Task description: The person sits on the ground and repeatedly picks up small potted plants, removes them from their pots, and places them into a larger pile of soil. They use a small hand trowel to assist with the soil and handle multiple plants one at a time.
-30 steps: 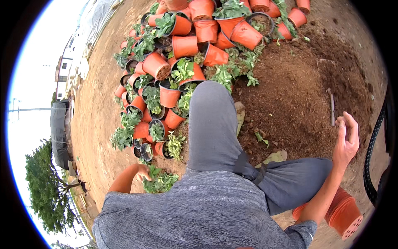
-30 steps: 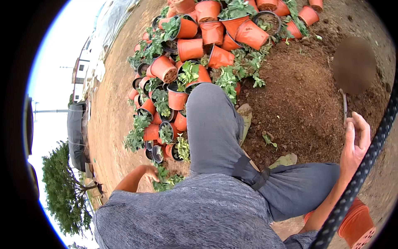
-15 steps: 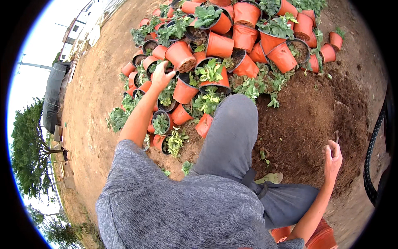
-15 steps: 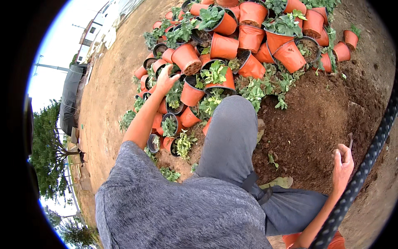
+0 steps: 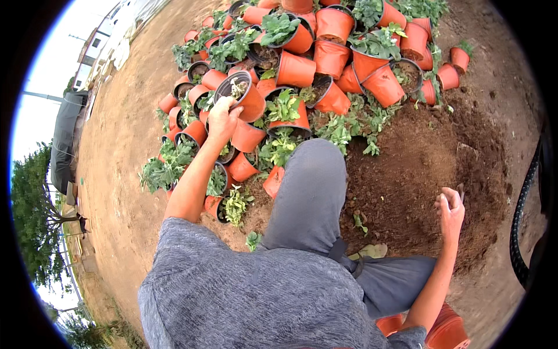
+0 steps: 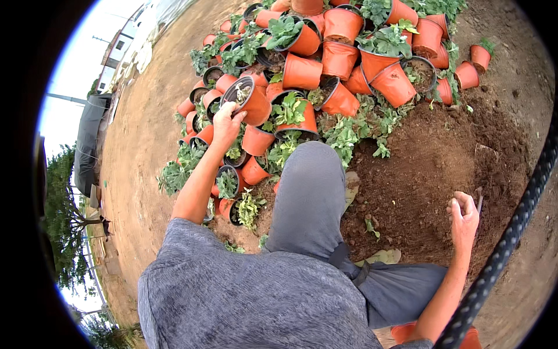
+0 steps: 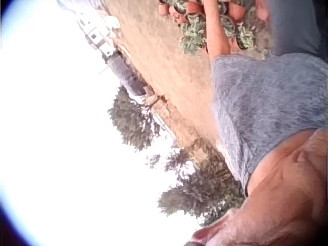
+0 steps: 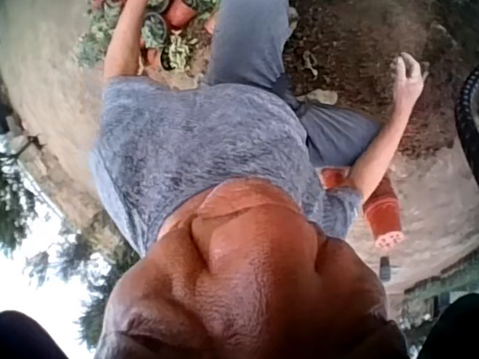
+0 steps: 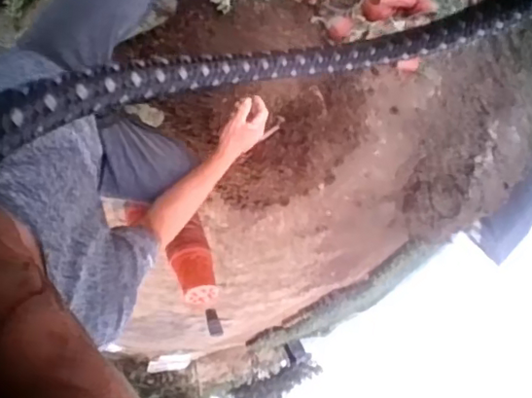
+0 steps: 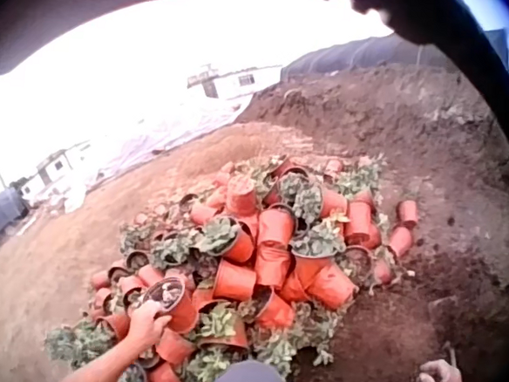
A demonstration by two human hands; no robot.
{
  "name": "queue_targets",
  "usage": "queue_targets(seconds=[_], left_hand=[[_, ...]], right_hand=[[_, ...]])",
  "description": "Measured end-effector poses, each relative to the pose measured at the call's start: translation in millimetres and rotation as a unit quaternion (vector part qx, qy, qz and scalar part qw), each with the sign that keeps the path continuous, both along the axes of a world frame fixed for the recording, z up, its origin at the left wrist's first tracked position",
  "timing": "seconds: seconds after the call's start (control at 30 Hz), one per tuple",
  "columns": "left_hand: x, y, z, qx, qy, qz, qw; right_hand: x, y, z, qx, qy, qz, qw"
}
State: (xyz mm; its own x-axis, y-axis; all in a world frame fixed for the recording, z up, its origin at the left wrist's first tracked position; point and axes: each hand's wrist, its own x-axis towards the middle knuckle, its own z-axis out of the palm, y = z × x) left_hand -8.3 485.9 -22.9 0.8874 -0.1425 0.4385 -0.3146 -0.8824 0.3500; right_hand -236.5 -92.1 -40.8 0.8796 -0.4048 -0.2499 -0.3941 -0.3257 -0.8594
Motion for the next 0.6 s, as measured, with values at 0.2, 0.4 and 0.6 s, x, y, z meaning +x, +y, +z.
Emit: queue_targets(seconds=[0.2,0.4,0.6], left_hand=[[-35.2,-117.6,86.8,-0.005,-0.043,-0.244,0.969],[-50.8,-274.2,128.4,-0.072,-0.097,-0.548,0.828],[-79.2,-366.0,108.6,-0.202,0.029,-0.511,0.835]], right_hand=[[30.0,43.6,27.4,0.154,-0.062,0.077,0.983],[52.2,71.2,60.6,0.367,-0.231,0.102,0.895],[12.5,34.7,53.6,0.446,-0.306,-0.033,0.841]])
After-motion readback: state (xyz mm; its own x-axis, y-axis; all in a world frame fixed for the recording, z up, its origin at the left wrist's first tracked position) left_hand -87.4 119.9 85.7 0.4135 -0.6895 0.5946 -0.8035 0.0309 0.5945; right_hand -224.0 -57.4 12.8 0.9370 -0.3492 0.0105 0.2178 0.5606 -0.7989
